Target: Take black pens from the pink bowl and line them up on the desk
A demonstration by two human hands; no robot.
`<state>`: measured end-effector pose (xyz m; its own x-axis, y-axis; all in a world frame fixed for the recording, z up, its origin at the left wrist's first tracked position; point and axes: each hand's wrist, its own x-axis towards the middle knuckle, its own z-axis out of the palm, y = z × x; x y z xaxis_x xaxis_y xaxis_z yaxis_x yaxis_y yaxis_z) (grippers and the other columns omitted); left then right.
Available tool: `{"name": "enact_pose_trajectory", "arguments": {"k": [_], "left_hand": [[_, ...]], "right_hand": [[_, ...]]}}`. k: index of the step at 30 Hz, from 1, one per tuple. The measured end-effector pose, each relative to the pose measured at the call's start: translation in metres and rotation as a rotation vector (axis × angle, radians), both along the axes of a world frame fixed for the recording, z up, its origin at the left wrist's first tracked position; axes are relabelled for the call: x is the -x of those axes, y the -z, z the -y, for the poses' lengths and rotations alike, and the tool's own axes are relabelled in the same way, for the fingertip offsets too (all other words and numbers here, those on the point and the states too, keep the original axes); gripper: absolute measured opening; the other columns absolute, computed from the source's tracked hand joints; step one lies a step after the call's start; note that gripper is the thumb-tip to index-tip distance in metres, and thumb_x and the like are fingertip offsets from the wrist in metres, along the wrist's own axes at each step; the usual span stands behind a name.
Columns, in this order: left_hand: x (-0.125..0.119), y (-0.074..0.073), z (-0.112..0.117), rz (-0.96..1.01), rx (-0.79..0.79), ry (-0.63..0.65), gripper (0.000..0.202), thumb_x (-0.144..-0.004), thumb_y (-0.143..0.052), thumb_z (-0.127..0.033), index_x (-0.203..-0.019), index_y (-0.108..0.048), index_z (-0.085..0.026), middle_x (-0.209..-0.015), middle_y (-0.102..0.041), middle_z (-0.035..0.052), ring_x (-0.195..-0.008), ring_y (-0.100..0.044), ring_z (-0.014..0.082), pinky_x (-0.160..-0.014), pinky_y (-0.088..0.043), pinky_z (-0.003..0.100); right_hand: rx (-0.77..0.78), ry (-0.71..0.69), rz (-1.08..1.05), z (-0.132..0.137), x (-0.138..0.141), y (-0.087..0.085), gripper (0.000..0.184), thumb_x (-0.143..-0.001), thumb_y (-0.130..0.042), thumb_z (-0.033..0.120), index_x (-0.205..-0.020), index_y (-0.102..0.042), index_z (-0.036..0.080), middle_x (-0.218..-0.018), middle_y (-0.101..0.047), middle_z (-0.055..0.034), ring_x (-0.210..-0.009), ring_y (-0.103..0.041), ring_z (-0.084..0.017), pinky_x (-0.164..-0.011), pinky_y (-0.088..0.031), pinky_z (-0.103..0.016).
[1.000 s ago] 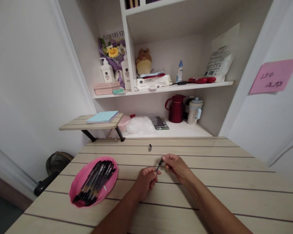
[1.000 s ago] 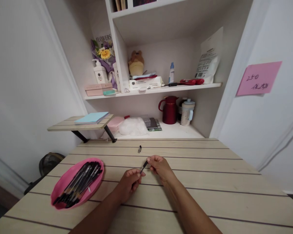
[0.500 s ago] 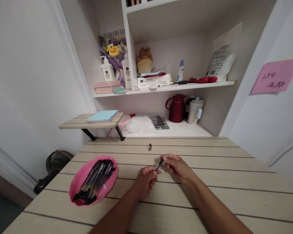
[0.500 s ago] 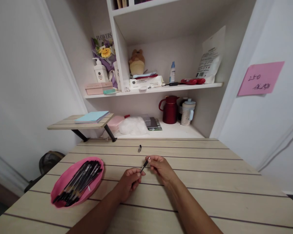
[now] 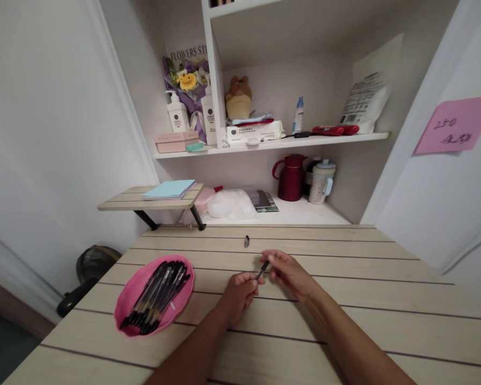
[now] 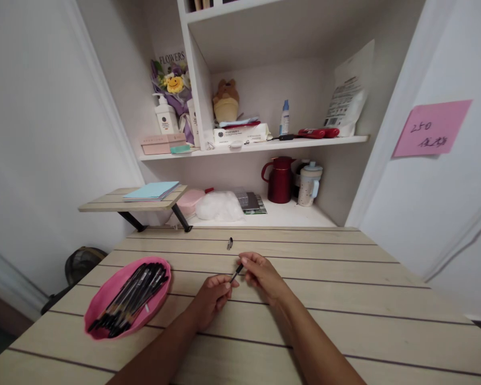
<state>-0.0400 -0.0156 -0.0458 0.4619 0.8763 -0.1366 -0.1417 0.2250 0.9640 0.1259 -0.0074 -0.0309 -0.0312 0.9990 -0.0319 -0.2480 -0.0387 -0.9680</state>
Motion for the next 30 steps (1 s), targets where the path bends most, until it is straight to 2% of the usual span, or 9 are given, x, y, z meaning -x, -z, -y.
{"name": "enact_pose_trajectory", "arguments": {"k": [2, 6, 10, 14, 17, 21, 25, 28, 30], "left_hand": [[0.0003, 0.0007, -0.0006, -0.005, -0.013, 0.000, 0.032, -0.065, -0.063, -0.036, -0.084, -0.061, -0.011, -0.054, -0.047, -0.0041, -0.035, -0.024, 0.0006, -0.039, -0.007, 0.022], [0.0002, 0.0018, -0.0011, -0.007, -0.017, 0.008, 0.031, -0.066, -0.062, -0.035, -0.085, -0.061, -0.011, -0.054, -0.047, -0.0042, -0.035, -0.024, 0.0008, -0.039, -0.007, 0.022], [0.0001, 0.0017, -0.0007, -0.015, -0.007, 0.000, 0.030, -0.068, -0.059, -0.033, -0.087, -0.061, -0.011, -0.054, -0.046, -0.0041, -0.035, -0.024, 0.0013, -0.039, -0.007, 0.021], [0.0003, 0.0021, -0.0008, -0.021, -0.015, 0.001, 0.032, -0.066, -0.060, -0.034, -0.088, -0.062, -0.010, -0.054, -0.048, -0.0033, -0.035, -0.025, 0.0015, -0.039, -0.008, 0.021], [0.0005, 0.0026, -0.0011, -0.008, -0.012, 0.000, 0.034, -0.066, -0.060, -0.035, -0.089, -0.062, -0.010, -0.055, -0.049, -0.0031, -0.035, -0.024, 0.0011, -0.039, -0.008, 0.021], [0.0007, 0.0016, -0.0005, -0.005, -0.007, -0.003, 0.035, -0.065, -0.061, -0.036, -0.089, -0.062, -0.010, -0.055, -0.048, -0.0040, -0.035, -0.024, 0.0007, -0.038, -0.008, 0.020], [0.0009, 0.0003, 0.0002, 0.005, -0.014, -0.013, 0.037, -0.064, -0.062, -0.036, -0.089, -0.062, -0.009, -0.055, -0.049, -0.0037, -0.035, -0.025, 0.0007, -0.038, -0.008, 0.020], [0.0011, 0.0011, -0.0003, 0.017, 0.008, -0.010, 0.035, -0.064, -0.062, -0.034, -0.088, -0.062, -0.009, -0.055, -0.050, -0.0032, -0.035, -0.026, 0.0007, -0.037, -0.008, 0.020], [0.0013, 0.0023, -0.0014, 0.046, 0.028, -0.013, 0.033, -0.065, -0.062, -0.033, -0.087, -0.062, -0.009, -0.055, -0.050, -0.0034, -0.035, -0.026, 0.0005, -0.037, -0.008, 0.020]], "right_hand": [[0.013, -0.019, -0.034, 0.0000, -0.0006, -0.0003, 0.036, -0.058, -0.072, 0.042, -0.080, -0.060, 0.017, -0.063, -0.059, 0.0007, -0.041, -0.036, -0.004, -0.039, -0.020, -0.019], [0.027, 0.070, 0.041, -0.0002, -0.0014, 0.0001, 0.033, -0.057, -0.073, 0.042, -0.061, -0.053, 0.016, -0.045, -0.046, 0.0053, -0.039, -0.033, -0.004, -0.040, -0.019, -0.019], [0.028, -0.018, -0.028, 0.0001, -0.0025, -0.0001, 0.035, -0.058, -0.072, 0.044, -0.076, -0.058, 0.016, -0.054, -0.053, 0.0026, -0.041, -0.035, -0.005, -0.039, -0.019, -0.019], [0.019, 0.051, 0.030, 0.0005, -0.0019, -0.0006, 0.033, -0.058, -0.072, 0.044, -0.064, -0.054, 0.016, -0.046, -0.048, 0.0042, -0.039, -0.031, -0.004, -0.039, -0.017, -0.019], [0.014, -0.001, -0.033, 0.0007, -0.0014, -0.0008, 0.035, -0.059, -0.071, 0.044, -0.075, -0.058, 0.017, -0.060, -0.057, 0.0004, -0.041, -0.034, -0.005, -0.039, -0.018, -0.020], [0.025, 0.061, -0.006, -0.0008, -0.0023, 0.0017, 0.033, -0.056, -0.074, 0.042, -0.064, -0.054, 0.016, -0.046, -0.046, 0.0051, -0.039, -0.032, -0.005, -0.040, -0.017, -0.020], [0.043, 0.031, -0.065, -0.0016, -0.0042, 0.0037, 0.033, -0.058, -0.073, 0.042, -0.075, -0.059, 0.018, -0.052, -0.049, 0.0046, -0.040, -0.034, -0.005, -0.040, -0.015, -0.020], [0.035, 0.054, -0.048, -0.0008, -0.0055, 0.0037, 0.030, -0.056, -0.075, 0.038, -0.066, -0.056, 0.017, -0.046, -0.044, 0.0060, -0.040, -0.032, -0.005, -0.041, -0.016, -0.020], [0.018, 0.044, -0.013, -0.0019, -0.0067, 0.0049, 0.029, -0.058, -0.072, 0.041, -0.065, -0.056, 0.017, -0.049, -0.048, 0.0043, -0.041, -0.033, -0.005, -0.042, -0.018, -0.020]]}}
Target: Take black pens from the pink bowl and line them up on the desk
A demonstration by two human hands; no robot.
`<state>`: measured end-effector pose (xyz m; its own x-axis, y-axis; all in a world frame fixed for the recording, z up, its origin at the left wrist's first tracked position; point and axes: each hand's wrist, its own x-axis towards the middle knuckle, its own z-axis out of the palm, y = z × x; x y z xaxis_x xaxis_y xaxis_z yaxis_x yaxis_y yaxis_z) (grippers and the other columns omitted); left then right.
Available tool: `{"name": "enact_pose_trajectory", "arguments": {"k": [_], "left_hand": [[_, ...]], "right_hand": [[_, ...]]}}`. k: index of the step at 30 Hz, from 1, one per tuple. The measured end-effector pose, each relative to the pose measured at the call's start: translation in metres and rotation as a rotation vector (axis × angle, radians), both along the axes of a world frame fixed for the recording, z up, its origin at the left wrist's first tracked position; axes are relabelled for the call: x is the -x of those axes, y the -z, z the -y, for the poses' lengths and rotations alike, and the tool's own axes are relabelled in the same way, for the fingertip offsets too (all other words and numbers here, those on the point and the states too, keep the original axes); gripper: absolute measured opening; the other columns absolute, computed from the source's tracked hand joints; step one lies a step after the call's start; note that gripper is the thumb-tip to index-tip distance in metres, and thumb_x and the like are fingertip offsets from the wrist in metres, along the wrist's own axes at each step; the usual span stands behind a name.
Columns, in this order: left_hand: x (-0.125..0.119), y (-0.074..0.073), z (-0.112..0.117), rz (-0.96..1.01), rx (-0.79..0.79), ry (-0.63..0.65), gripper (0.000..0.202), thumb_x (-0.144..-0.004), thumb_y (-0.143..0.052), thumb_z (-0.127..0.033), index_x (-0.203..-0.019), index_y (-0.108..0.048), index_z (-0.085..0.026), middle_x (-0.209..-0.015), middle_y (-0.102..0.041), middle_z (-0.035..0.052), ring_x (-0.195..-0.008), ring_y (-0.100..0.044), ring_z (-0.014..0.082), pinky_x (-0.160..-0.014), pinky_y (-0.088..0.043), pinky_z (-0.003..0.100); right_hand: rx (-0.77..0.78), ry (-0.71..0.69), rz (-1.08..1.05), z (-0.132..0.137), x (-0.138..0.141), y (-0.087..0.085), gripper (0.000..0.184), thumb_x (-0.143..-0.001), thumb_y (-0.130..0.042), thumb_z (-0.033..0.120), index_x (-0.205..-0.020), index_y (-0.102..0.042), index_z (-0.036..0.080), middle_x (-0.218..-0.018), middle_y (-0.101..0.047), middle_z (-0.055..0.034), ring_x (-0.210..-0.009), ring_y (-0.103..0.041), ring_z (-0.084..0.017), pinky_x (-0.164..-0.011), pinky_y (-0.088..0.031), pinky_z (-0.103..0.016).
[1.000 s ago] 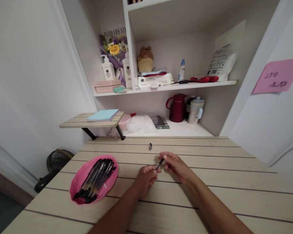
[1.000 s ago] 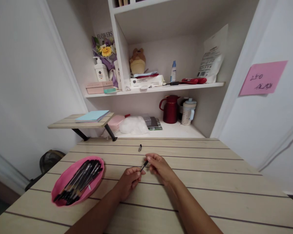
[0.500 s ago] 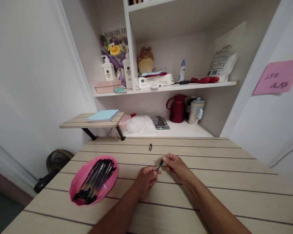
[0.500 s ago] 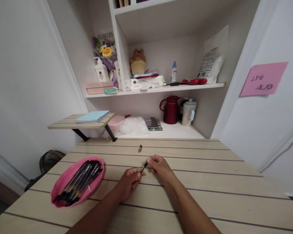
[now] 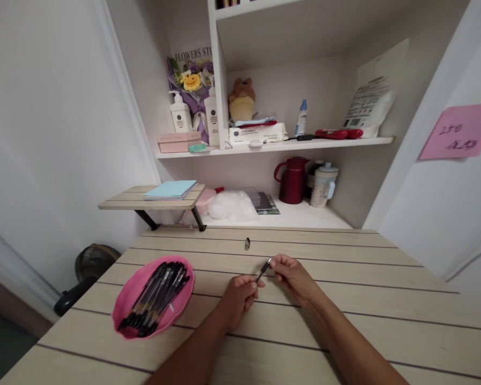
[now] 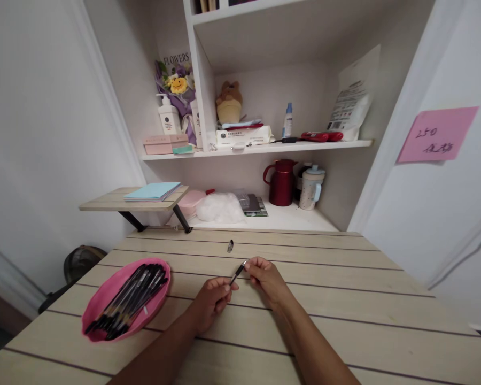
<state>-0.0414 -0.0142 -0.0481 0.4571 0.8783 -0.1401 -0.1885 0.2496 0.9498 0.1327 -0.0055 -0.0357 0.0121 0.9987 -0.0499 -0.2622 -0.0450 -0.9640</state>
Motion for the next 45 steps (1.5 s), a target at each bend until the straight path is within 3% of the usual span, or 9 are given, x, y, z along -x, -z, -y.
{"name": "enact_pose_trajectory", "arguments": {"k": [6, 9, 16, 20, 22, 26, 31, 41, 45], "left_hand": [[0.006, 0.001, -0.010, 0.297, 0.211, -0.065, 0.020, -0.069, -0.059, -0.028, -0.081, -0.057, -0.012, -0.056, -0.049, -0.0040, -0.035, -0.028, 0.0005, -0.035, -0.007, 0.017], [0.012, 0.001, -0.017, 0.469, 0.347, -0.120, 0.015, -0.071, -0.057, -0.026, -0.079, -0.054, -0.014, -0.055, -0.046, -0.0047, -0.036, -0.031, 0.0011, -0.034, -0.010, 0.014], [0.021, 0.006, -0.027, 0.549, 0.370, -0.123, 0.014, -0.074, -0.056, -0.027, -0.080, -0.054, -0.014, -0.055, -0.046, -0.0046, -0.036, -0.031, 0.0010, -0.034, -0.011, 0.013], [0.020, 0.007, -0.026, 0.484, 0.303, -0.102, 0.017, -0.073, -0.056, -0.029, -0.081, -0.054, -0.014, -0.056, -0.047, -0.0042, -0.036, -0.033, 0.0016, -0.034, -0.011, 0.015], [0.019, 0.007, -0.025, 0.428, 0.258, -0.087, 0.018, -0.072, -0.057, -0.030, -0.081, -0.054, -0.014, -0.056, -0.048, -0.0043, -0.036, -0.033, 0.0017, -0.035, -0.011, 0.016], [0.015, 0.007, -0.022, 0.270, 0.160, -0.017, 0.021, -0.071, -0.058, -0.032, -0.080, -0.056, -0.013, -0.054, -0.046, -0.0052, -0.034, -0.029, 0.0009, -0.035, -0.008, 0.018], [0.011, 0.005, -0.016, 0.118, 0.060, 0.024, 0.026, -0.071, -0.058, -0.037, -0.080, -0.057, -0.012, -0.052, -0.045, -0.0056, -0.033, -0.027, 0.0007, -0.036, -0.006, 0.019], [0.011, 0.001, -0.012, 0.035, -0.037, 0.069, 0.030, -0.072, -0.055, -0.040, -0.079, -0.058, -0.011, -0.050, -0.045, -0.0052, -0.033, -0.026, 0.0014, -0.036, -0.008, 0.021], [0.010, 0.000, -0.012, 0.019, -0.051, 0.077, 0.032, -0.071, -0.056, -0.042, -0.078, -0.059, -0.011, -0.050, -0.045, -0.0047, -0.033, -0.025, 0.0016, -0.036, -0.008, 0.021]], "right_hand": [[-0.018, 0.160, 0.501, -0.030, 0.002, 0.014, 0.035, -0.072, -0.048, 0.052, -0.063, -0.053, 0.018, -0.061, -0.058, -0.0021, -0.044, -0.042, -0.009, -0.045, -0.030, -0.024], [-0.022, 0.216, 0.713, -0.057, 0.017, 0.017, 0.030, -0.069, -0.052, 0.048, -0.064, -0.054, 0.019, -0.060, -0.059, -0.0037, -0.057, -0.052, -0.016, -0.054, -0.036, -0.027], [0.060, 0.282, 1.145, -0.108, 0.064, 0.002, 0.037, -0.067, -0.061, 0.031, -0.098, -0.056, 0.011, -0.104, -0.059, -0.0218, -0.095, -0.058, -0.029, -0.074, -0.040, -0.035], [0.032, 0.218, 1.046, -0.113, 0.056, 0.001, 0.009, -0.067, -0.057, 0.022, -0.069, -0.061, 0.014, -0.084, -0.066, -0.0169, -0.086, -0.061, -0.028, -0.068, -0.041, -0.033], [0.005, 0.168, 0.957, -0.107, 0.045, 0.001, 0.016, -0.071, -0.053, 0.027, -0.062, -0.060, 0.016, -0.071, -0.066, -0.0120, -0.074, -0.062, -0.024, -0.060, -0.041, -0.029], [-0.082, 0.176, 0.624, -0.076, 0.021, -0.004, 0.030, -0.078, -0.043, 0.041, -0.077, -0.061, 0.017, -0.076, -0.068, -0.0069, -0.057, -0.057, -0.014, -0.046, -0.038, -0.023], [-0.182, 0.285, -0.017, -0.034, 0.005, -0.016, 0.035, -0.062, -0.067, 0.045, -0.081, -0.060, 0.017, -0.093, -0.068, -0.0082, -0.052, -0.050, -0.009, -0.042, -0.031, -0.020], [-0.169, 0.183, 0.114, -0.014, 0.021, -0.020, 0.037, -0.061, -0.067, 0.047, -0.080, -0.061, 0.016, -0.077, -0.067, -0.0071, -0.050, -0.046, -0.010, -0.041, -0.029, -0.021], [-0.136, 0.136, 0.078, -0.006, 0.026, -0.014, 0.050, -0.058, -0.070, 0.044, -0.098, -0.058, 0.017, -0.069, -0.062, -0.0022, -0.048, -0.046, -0.009, -0.042, -0.028, -0.021]]}}
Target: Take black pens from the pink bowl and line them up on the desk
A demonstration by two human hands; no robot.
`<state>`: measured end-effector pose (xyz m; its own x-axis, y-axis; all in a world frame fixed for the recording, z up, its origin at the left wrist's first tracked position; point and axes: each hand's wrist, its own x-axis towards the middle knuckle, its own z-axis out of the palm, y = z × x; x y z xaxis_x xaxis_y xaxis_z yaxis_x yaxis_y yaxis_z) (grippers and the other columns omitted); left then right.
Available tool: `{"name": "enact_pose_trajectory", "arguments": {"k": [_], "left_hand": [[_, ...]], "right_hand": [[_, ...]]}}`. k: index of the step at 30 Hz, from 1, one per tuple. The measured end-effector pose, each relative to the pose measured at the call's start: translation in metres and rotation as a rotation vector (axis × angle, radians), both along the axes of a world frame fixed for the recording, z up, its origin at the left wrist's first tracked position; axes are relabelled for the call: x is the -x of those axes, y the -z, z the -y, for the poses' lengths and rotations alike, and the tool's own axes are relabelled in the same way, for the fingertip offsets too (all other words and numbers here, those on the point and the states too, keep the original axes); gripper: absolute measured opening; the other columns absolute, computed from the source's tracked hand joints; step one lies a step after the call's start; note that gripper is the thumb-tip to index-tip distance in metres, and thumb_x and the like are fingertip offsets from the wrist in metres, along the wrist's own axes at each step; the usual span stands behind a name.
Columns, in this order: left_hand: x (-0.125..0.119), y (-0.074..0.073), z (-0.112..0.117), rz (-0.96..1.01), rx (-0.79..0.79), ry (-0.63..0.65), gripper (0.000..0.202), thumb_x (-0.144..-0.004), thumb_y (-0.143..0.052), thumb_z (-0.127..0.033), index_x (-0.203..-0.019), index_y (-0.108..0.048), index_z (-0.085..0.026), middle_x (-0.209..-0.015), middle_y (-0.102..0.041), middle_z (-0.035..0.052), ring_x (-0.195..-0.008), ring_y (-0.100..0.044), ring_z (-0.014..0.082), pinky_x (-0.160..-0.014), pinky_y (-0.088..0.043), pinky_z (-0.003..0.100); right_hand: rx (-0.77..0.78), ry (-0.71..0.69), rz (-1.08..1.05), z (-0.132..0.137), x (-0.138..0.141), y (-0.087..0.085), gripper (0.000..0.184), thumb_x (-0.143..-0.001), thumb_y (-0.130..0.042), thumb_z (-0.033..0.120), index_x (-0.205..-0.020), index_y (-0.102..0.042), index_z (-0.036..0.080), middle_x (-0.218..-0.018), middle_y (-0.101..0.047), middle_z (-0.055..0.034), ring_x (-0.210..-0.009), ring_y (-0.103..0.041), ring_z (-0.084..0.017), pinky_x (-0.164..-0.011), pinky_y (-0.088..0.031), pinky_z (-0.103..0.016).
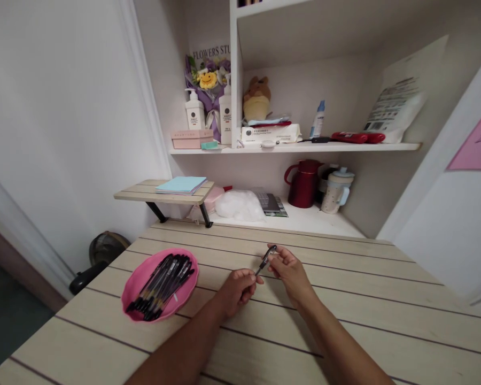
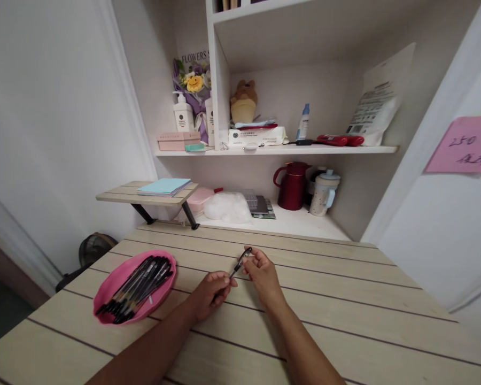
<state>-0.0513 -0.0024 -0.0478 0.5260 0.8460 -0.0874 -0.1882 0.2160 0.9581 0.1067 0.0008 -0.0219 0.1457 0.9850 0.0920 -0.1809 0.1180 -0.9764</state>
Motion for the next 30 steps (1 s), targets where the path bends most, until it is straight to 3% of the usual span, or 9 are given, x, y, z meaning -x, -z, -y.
{"name": "enact_pose_trajectory", "arguments": {"k": [2, 7, 18, 25, 28, 30], "left_hand": [[0.000, 0.000, 0.000, -0.009, -0.011, 0.001, 0.032, -0.071, -0.056, -0.042, -0.078, -0.060, -0.011, -0.049, -0.044, -0.0044, -0.034, -0.024, 0.0017, -0.036, -0.009, 0.021], [0.000, 0.001, 0.001, -0.025, -0.023, 0.017, 0.032, -0.072, -0.055, -0.042, -0.077, -0.060, -0.010, -0.047, -0.043, -0.0046, -0.034, -0.023, 0.0020, -0.036, -0.008, 0.020], [-0.002, 0.002, 0.002, -0.047, -0.031, -0.029, 0.030, -0.067, -0.060, -0.041, -0.071, -0.058, -0.011, -0.046, -0.042, -0.0056, -0.034, -0.020, 0.0016, -0.037, -0.006, 0.021], [-0.007, 0.010, 0.003, -0.217, -0.174, -0.103, 0.023, -0.071, -0.052, -0.036, -0.063, -0.053, -0.015, -0.045, -0.042, -0.0061, -0.035, -0.023, 0.0035, -0.038, -0.014, 0.020], [-0.006, 0.003, 0.004, -0.268, -0.244, -0.170, 0.017, -0.071, -0.053, -0.030, -0.062, -0.054, -0.016, -0.046, -0.044, -0.0057, -0.041, -0.032, 0.0058, -0.043, -0.021, 0.019], [0.000, -0.011, 0.004, -0.380, -0.343, -0.263, 0.014, -0.072, -0.051, -0.028, -0.068, -0.058, -0.016, -0.049, -0.046, -0.0047, -0.047, -0.038, 0.0086, -0.047, -0.027, 0.019]], "right_hand": [[0.012, -0.049, -0.012, 0.003, 0.000, 0.003, 0.052, -0.058, -0.071, 0.042, -0.101, -0.058, 0.017, -0.066, -0.059, 0.0000, -0.049, -0.046, -0.009, -0.043, -0.029, -0.020], [0.033, -0.162, -0.025, 0.005, 0.000, 0.011, 0.036, -0.058, -0.071, 0.041, -0.083, -0.061, 0.017, -0.058, -0.053, 0.0033, -0.047, -0.043, -0.007, -0.044, -0.028, -0.020], [0.052, -0.178, -0.015, 0.009, 0.007, 0.014, 0.039, -0.057, -0.070, 0.049, -0.073, -0.055, 0.017, -0.053, -0.051, 0.0032, -0.048, -0.044, -0.009, -0.046, -0.031, -0.022], [0.083, -0.163, 0.057, 0.018, 0.008, 0.016, 0.040, -0.061, -0.064, 0.055, -0.065, -0.052, 0.018, -0.050, -0.052, 0.0017, -0.042, -0.038, -0.007, -0.042, -0.027, -0.022], [0.104, -0.200, 0.120, 0.030, 0.003, 0.021, 0.040, -0.064, -0.061, 0.057, -0.067, -0.052, 0.018, -0.054, -0.053, 0.0014, -0.041, -0.038, -0.007, -0.041, -0.026, -0.021], [0.116, -0.236, 0.187, 0.040, -0.003, 0.028, 0.039, -0.066, -0.059, 0.056, -0.064, -0.052, 0.018, -0.052, -0.051, 0.0021, -0.042, -0.038, -0.007, -0.042, -0.025, -0.021]]}}
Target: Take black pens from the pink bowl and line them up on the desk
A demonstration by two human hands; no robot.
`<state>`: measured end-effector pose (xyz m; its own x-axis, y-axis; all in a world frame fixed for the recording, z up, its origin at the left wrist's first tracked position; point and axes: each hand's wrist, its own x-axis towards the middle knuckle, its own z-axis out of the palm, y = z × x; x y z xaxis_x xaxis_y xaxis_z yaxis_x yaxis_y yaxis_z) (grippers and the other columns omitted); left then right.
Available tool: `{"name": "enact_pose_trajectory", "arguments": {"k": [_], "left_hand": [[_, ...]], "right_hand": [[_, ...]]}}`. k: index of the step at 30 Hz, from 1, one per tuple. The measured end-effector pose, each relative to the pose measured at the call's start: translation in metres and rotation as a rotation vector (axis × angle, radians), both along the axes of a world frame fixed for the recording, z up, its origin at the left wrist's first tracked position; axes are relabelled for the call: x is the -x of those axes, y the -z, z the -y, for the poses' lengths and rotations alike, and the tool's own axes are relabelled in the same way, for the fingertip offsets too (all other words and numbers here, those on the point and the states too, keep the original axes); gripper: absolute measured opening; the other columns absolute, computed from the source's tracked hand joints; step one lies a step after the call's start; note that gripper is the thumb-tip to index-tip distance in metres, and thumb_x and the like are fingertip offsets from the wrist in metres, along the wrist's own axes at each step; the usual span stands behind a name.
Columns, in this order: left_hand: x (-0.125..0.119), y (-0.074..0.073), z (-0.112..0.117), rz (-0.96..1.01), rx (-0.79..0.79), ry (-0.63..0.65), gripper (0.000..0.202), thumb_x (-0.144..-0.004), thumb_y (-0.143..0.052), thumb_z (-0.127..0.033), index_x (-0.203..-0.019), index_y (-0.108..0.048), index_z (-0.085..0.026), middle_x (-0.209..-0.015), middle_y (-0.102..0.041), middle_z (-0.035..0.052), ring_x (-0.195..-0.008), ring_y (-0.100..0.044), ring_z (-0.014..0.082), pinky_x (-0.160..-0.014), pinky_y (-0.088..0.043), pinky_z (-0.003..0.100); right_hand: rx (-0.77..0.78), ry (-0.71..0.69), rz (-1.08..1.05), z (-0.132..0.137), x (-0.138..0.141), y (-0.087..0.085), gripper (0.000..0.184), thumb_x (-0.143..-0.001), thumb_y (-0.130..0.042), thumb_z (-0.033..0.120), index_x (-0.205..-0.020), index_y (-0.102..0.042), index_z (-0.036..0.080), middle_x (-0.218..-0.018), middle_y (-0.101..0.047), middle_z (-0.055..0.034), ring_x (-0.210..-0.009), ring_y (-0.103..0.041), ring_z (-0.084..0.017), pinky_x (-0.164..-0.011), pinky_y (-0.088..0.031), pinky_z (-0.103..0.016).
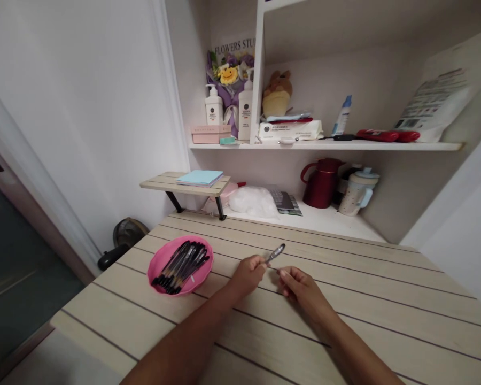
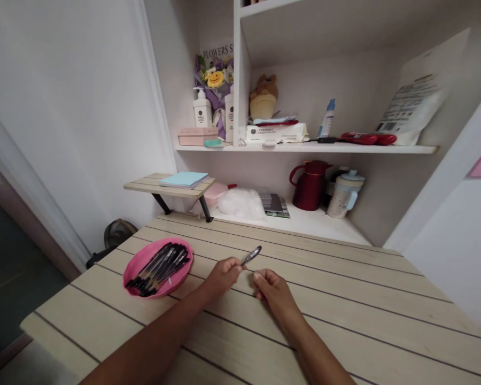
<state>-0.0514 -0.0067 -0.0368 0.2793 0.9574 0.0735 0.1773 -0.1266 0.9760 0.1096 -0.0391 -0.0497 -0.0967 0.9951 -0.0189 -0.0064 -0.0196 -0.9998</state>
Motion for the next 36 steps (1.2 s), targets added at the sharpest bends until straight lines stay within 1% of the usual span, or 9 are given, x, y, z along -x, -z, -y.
{"name": "enact_pose_trajectory", "arguments": {"k": [3, 7, 9, 12, 16, 20, 26, 32, 36], "left_hand": [[0.021, -0.029, 0.002, -0.211, -0.154, -0.158, 0.012, -0.071, -0.052, -0.026, -0.068, -0.061, -0.018, -0.057, -0.052, -0.0011, -0.061, -0.046, 0.0134, -0.057, -0.033, 0.022], [0.068, -0.063, 0.012, -0.378, -0.232, -0.304, 0.014, -0.072, -0.051, -0.021, -0.074, -0.064, -0.018, -0.080, -0.060, 0.0055, -0.081, -0.050, 0.0186, -0.074, -0.035, 0.027], [0.093, -0.070, 0.022, -0.671, -0.263, -0.428, 0.020, -0.076, -0.047, -0.022, -0.082, -0.065, -0.018, -0.089, -0.061, 0.0073, -0.088, -0.052, 0.0197, -0.079, -0.035, 0.028], [0.124, -0.068, 0.036, -0.978, -0.219, -0.544, 0.025, -0.081, -0.041, -0.024, -0.088, -0.064, -0.018, -0.095, -0.063, 0.0096, -0.089, -0.055, 0.0210, -0.077, -0.037, 0.029], [0.145, -0.054, 0.048, -1.089, -0.162, -0.637, 0.025, -0.081, -0.040, -0.022, -0.094, -0.061, -0.017, -0.095, -0.064, 0.0128, -0.087, -0.058, 0.0242, -0.072, -0.038, 0.031], [0.148, -0.043, 0.053, -1.167, -0.135, -0.693, 0.025, -0.079, -0.043, -0.022, -0.097, -0.059, -0.014, -0.094, -0.064, 0.0149, -0.089, -0.058, 0.0255, -0.072, -0.039, 0.031], [0.145, -0.039, 0.051, -1.257, -0.174, -0.616, 0.032, -0.074, -0.053, -0.037, -0.095, -0.058, -0.014, -0.100, -0.061, 0.0164, -0.092, -0.056, 0.0276, -0.073, -0.040, 0.033], [0.142, -0.046, 0.045, -1.378, -0.128, -0.519, 0.029, -0.071, -0.055, -0.032, -0.093, -0.059, -0.014, -0.096, -0.063, 0.0182, -0.084, -0.059, 0.0315, -0.068, -0.041, 0.039], [0.137, -0.051, 0.041, -1.405, -0.138, -0.492, 0.026, -0.071, -0.054, -0.030, -0.088, -0.061, -0.013, -0.091, -0.065, 0.0187, -0.081, -0.060, 0.0324, -0.068, -0.041, 0.040]], "right_hand": [[0.000, -0.029, 0.105, 0.011, -0.008, 0.015, 0.039, -0.068, -0.057, 0.055, -0.060, -0.051, 0.018, -0.049, -0.048, 0.0026, -0.043, -0.037, -0.008, -0.043, -0.027, -0.022], [-0.021, -0.019, 0.207, 0.018, -0.012, 0.031, 0.039, -0.067, -0.056, 0.057, -0.061, -0.051, 0.019, -0.050, -0.047, 0.0031, -0.044, -0.037, -0.009, -0.044, -0.028, -0.023], [-0.042, -0.012, 0.247, 0.019, -0.012, 0.034, 0.039, -0.067, -0.054, 0.058, -0.061, -0.052, 0.020, -0.049, -0.045, 0.0035, -0.044, -0.037, -0.009, -0.044, -0.028, -0.023], [-0.080, 0.004, 0.277, 0.020, -0.011, 0.034, 0.037, -0.067, -0.053, 0.056, -0.061, -0.052, 0.020, -0.048, -0.044, 0.0036, -0.045, -0.036, -0.010, -0.045, -0.029, -0.024], [-0.143, 0.026, 0.318, 0.025, -0.010, 0.030, 0.032, -0.069, -0.053, 0.051, -0.062, -0.054, 0.020, -0.051, -0.045, 0.0031, -0.048, -0.036, -0.011, -0.047, -0.030, -0.024], [-0.198, 0.034, 0.362, 0.030, -0.008, 0.027, 0.027, -0.069, -0.054, 0.046, -0.063, -0.057, 0.019, -0.055, -0.050, 0.0015, -0.052, -0.040, -0.012, -0.050, -0.033, -0.024], [-0.190, 0.018, 0.383, 0.032, -0.007, 0.027, 0.027, -0.071, -0.051, 0.046, -0.066, -0.057, 0.020, -0.054, -0.048, 0.0022, -0.051, -0.039, -0.012, -0.050, -0.032, -0.025], [-0.243, -0.001, 0.353, 0.031, -0.004, 0.025, 0.026, -0.074, -0.049, 0.042, -0.064, -0.054, 0.019, -0.056, -0.047, 0.0025, -0.054, -0.039, -0.012, -0.051, -0.033, -0.024], [-0.265, -0.003, 0.362, 0.029, -0.004, 0.025, 0.023, -0.074, -0.049, 0.039, -0.063, -0.052, 0.018, -0.057, -0.047, 0.0027, -0.056, -0.040, -0.011, -0.053, -0.033, -0.023]]}}
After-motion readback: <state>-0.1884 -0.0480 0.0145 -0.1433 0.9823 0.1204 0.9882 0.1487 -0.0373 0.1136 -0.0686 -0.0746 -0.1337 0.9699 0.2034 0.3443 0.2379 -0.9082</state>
